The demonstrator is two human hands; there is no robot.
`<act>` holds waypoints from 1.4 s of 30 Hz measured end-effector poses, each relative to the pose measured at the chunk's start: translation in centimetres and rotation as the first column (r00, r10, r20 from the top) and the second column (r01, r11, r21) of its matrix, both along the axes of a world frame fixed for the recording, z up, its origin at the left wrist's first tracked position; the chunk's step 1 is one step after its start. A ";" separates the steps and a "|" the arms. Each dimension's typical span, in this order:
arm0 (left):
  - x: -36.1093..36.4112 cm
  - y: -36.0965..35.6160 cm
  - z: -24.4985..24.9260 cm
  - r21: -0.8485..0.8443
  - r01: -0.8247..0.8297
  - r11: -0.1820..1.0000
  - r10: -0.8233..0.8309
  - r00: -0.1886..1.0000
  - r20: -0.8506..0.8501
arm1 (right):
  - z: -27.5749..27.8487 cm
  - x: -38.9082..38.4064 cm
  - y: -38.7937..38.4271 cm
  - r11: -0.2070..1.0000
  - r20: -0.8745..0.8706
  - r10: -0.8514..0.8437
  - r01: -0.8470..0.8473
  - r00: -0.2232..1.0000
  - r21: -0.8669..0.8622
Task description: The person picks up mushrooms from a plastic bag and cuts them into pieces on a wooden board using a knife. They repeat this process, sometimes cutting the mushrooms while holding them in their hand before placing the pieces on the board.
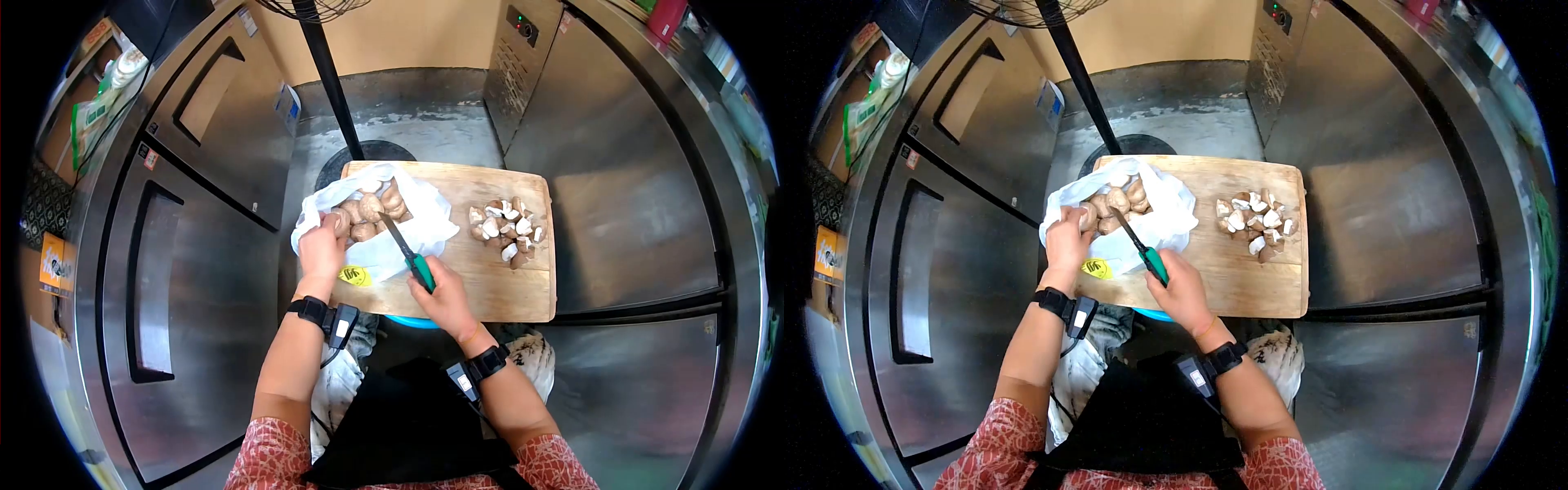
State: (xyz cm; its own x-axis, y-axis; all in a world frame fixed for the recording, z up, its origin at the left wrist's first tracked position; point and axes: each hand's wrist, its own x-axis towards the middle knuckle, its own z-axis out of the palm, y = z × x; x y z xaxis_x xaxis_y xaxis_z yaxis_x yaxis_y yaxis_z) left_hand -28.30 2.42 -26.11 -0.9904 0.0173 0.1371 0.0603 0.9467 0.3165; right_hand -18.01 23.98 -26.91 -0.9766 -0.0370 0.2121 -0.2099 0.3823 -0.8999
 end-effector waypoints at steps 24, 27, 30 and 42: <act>9.5 8.3 5.3 0.467 0.641 0.609 -0.547 0.766 -0.338 | 2.6 1.7 4.2 0.382 0.290 0.282 0.170 0.915 -0.908; 10.1 9.0 5.3 0.945 0.237 0.224 -0.530 0.844 -0.086 | 3.1 1.8 4.7 0.417 0.258 0.214 0.150 0.942 -0.896; 9.9 9.0 5.0 0.993 0.049 0.105 -0.593 0.805 0.023 | 3.1 1.9 5.1 0.493 0.218 0.211 0.089 0.953 -0.866; 16.7 7.0 18.7 0.990 0.103 0.092 -0.748 0.664 0.000 | 4.0 2.5 8.0 0.397 0.166 0.255 0.054 0.953 -0.916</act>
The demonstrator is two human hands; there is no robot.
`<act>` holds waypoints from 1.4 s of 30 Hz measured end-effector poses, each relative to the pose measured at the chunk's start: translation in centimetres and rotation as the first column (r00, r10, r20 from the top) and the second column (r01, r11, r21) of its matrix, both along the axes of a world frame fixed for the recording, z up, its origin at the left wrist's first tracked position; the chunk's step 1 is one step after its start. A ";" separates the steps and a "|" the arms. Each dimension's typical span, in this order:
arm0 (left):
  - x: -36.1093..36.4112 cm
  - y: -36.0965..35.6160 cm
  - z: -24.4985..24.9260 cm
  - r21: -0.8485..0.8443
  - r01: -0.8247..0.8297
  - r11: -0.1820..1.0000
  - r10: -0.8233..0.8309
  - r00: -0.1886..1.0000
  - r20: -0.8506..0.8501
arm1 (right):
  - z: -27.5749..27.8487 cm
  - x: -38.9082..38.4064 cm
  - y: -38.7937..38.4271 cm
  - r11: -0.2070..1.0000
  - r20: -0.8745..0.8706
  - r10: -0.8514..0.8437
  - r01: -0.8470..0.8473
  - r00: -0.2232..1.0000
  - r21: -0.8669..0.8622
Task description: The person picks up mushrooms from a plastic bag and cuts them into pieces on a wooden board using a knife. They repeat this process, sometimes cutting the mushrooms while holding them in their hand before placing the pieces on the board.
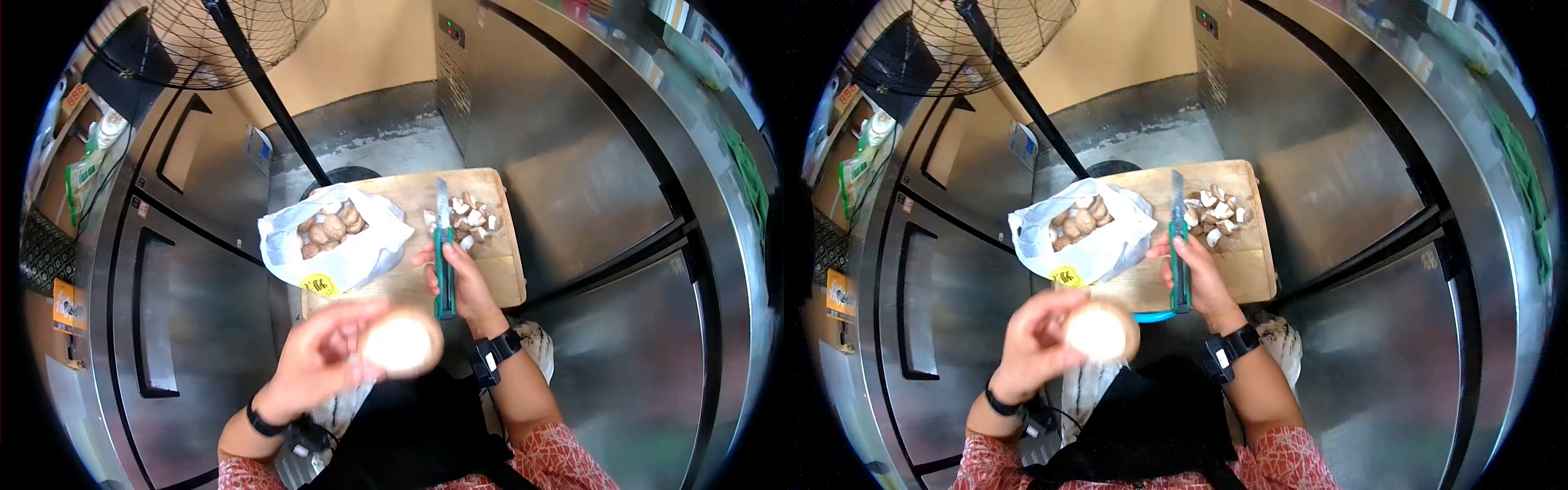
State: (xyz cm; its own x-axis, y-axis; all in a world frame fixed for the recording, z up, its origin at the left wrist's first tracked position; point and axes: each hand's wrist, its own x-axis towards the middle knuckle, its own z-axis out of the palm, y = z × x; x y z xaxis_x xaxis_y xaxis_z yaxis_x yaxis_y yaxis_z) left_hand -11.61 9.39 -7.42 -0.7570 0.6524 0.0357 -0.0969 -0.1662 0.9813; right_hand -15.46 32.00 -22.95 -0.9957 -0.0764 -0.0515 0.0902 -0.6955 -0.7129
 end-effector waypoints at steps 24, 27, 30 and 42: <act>5.5 -0.1 -3.2 0.132 -0.054 0.990 0.051 0.998 0.022 | 9.8 13.5 -4.1 0.922 -0.094 -0.238 0.255 0.967 0.289; 5.5 0.4 -4.2 0.135 -0.058 0.989 0.057 0.998 0.011 | 10.9 13.6 -5.6 0.842 -0.079 -0.280 0.284 0.957 0.459; 5.1 0.5 -6.0 0.126 -0.054 0.991 0.049 0.998 0.046 | 10.2 13.4 -5.8 0.815 -0.074 -0.285 0.282 0.956 0.505; -7.6 6.2 -21.5 -0.167 -0.177 0.970 0.224 0.917 0.330 | -1.3 13.7 -2.5 0.632 0.187 -0.354 0.088 0.916 0.770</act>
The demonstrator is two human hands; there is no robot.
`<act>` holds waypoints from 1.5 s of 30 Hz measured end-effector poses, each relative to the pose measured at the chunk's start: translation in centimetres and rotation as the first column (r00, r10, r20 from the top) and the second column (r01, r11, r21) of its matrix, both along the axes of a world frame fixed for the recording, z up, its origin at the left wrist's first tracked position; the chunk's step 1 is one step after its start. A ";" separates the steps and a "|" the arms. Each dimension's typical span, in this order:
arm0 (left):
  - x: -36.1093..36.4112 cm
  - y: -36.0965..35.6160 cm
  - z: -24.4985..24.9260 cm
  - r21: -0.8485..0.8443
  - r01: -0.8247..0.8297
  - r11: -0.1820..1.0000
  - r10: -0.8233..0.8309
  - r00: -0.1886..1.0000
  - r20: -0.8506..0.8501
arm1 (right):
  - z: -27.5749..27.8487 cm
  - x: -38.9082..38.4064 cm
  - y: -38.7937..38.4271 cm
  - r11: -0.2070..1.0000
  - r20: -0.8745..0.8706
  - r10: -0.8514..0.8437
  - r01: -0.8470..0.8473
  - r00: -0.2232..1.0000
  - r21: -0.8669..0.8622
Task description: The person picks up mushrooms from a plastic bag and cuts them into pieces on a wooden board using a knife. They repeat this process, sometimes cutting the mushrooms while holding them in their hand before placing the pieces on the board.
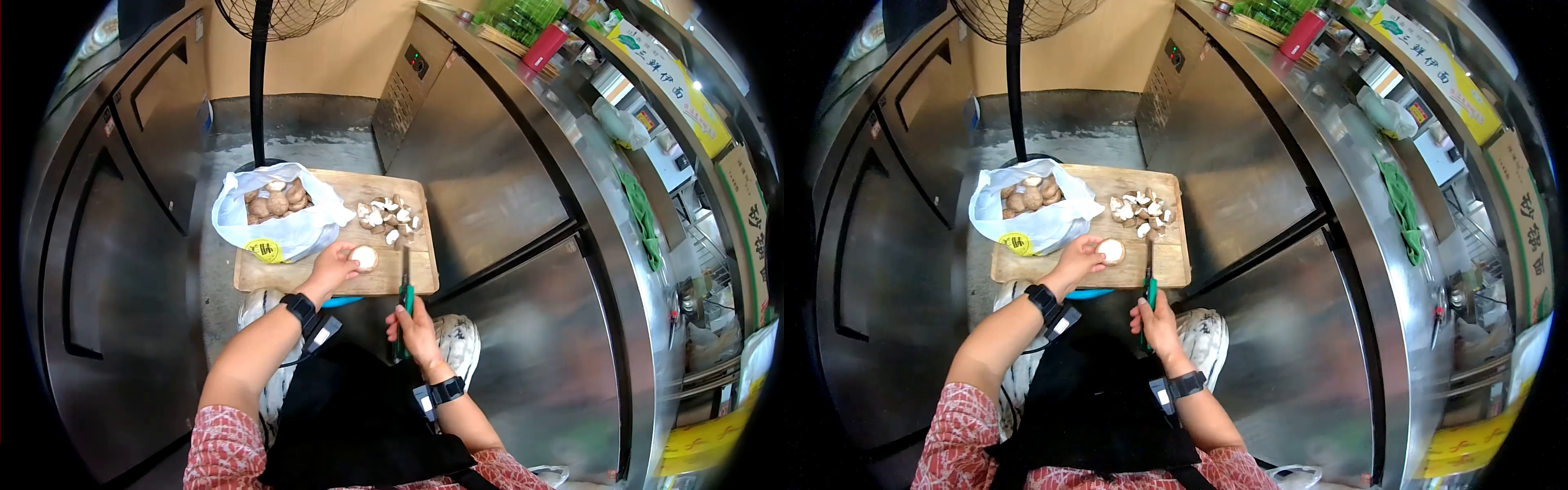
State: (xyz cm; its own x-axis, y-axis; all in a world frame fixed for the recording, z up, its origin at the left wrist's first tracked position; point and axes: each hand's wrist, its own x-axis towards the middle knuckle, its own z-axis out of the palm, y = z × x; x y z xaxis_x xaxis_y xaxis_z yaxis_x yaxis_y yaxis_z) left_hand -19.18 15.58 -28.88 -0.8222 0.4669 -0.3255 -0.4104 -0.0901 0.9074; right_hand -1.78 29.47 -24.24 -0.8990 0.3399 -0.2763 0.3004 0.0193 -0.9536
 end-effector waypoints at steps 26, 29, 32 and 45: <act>-0.6 0.8 -3.4 -0.513 -0.243 0.823 -0.151 0.778 -0.610 | -3.5 -5.6 -1.4 0.482 0.341 0.189 -0.390 0.921 0.785; -0.6 0.8 -3.5 -0.510 -0.250 0.823 -0.144 0.776 -0.614 | -3.3 -5.8 -1.6 0.480 0.357 0.191 -0.404 0.914 0.779; -0.5 0.6 -3.2 -0.510 -0.246 0.824 -0.149 0.774 -0.615 | -2.8 -6.1 -1.6 0.479 0.386 0.200 -0.433 0.901 0.763; -0.4 0.7 -2.8 -0.484 -0.306 0.820 -0.119 0.735 -0.668 | -2.8 -7.7 -1.2 0.440 0.450 0.221 -0.500 0.865 0.746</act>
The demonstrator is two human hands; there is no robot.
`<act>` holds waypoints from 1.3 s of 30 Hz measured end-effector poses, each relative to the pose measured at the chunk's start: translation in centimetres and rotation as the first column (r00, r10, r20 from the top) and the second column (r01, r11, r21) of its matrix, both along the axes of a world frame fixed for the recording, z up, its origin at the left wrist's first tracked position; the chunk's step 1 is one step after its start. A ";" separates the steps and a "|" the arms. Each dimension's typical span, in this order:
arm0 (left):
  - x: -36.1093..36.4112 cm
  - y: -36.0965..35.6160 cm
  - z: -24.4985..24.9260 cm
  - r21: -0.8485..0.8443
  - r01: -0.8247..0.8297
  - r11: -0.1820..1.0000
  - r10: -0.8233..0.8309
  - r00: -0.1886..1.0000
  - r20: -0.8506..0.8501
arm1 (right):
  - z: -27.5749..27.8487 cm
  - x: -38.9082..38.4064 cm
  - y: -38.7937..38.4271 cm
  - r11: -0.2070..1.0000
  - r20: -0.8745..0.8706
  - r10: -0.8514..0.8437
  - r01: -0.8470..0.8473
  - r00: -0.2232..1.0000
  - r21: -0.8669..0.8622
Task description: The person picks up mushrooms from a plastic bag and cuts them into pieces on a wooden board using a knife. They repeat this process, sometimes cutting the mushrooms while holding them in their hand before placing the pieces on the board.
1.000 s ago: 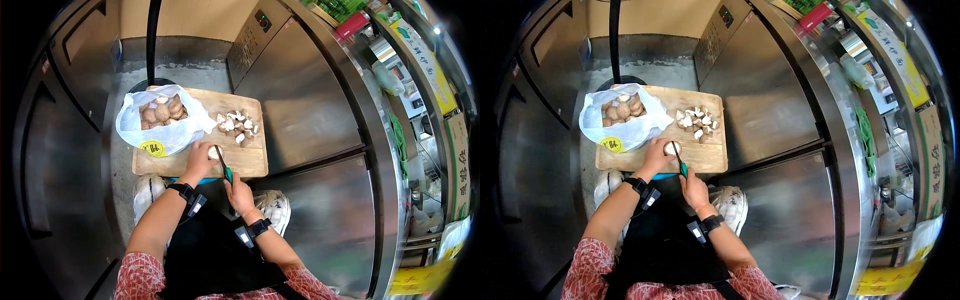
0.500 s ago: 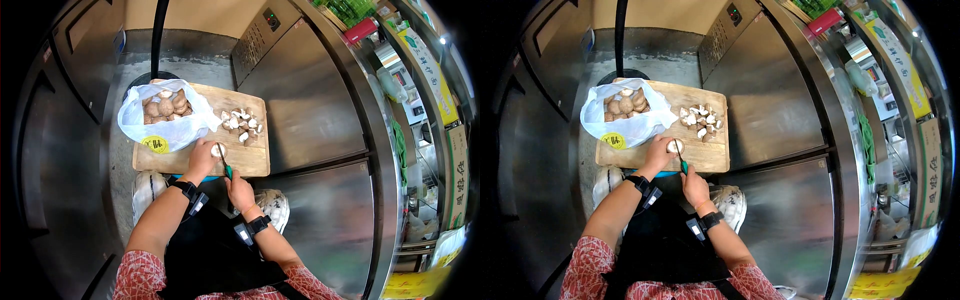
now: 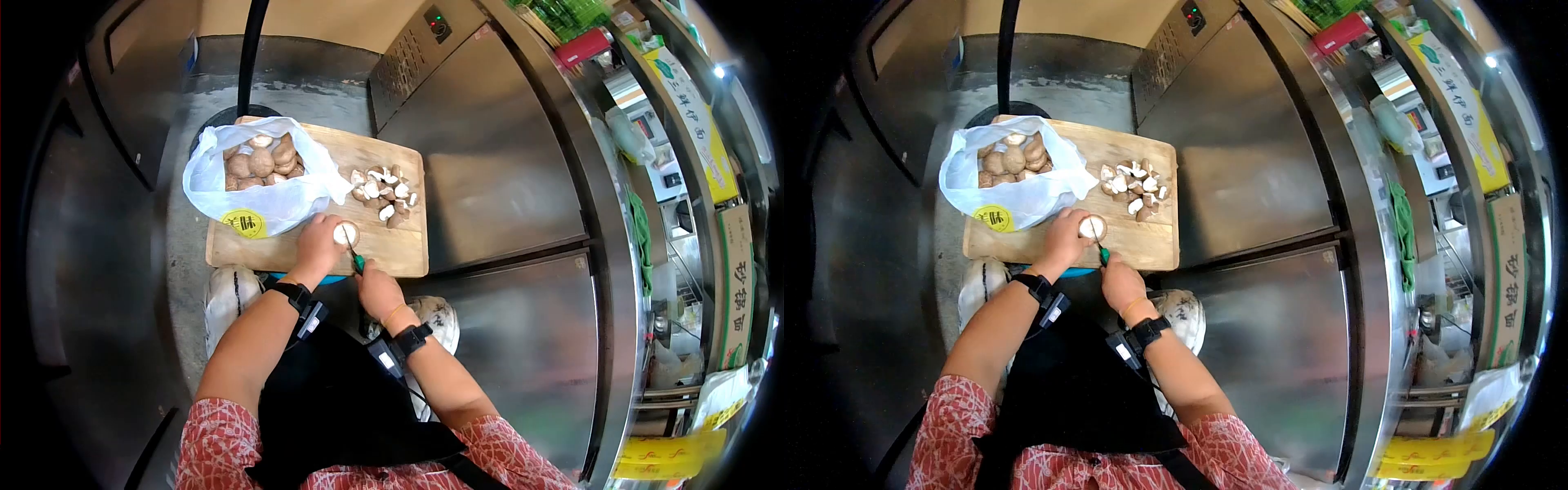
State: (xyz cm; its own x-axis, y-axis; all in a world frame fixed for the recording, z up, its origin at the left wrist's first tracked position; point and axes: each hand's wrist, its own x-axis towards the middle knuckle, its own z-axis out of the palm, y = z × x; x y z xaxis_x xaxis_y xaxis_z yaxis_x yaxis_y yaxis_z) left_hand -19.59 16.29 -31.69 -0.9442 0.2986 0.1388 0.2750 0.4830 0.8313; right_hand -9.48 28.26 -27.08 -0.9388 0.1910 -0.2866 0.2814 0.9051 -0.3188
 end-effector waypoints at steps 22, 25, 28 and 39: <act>0.0 -1.3 -0.2 -0.006 0.044 0.999 -0.044 0.998 -0.044 | -0.7 5.0 -0.5 0.996 0.004 -0.079 0.079 0.997 0.046; 0.2 -1.2 -0.3 0.016 0.028 0.999 -0.027 0.997 -0.066 | -0.5 5.3 0.1 0.995 0.021 -0.056 0.054 0.998 0.082; 0.3 -1.3 0.1 0.003 0.017 1.000 -0.017 0.999 -0.045 | -0.3 5.3 0.2 0.994 -0.006 -0.072 0.072 0.997 0.083; -0.6 -2.7 -1.7 -0.020 -0.018 1.000 0.018 1.000 0.004 | -0.3 4.3 -1.8 0.993 -0.196 -0.114 0.107 0.974 -0.048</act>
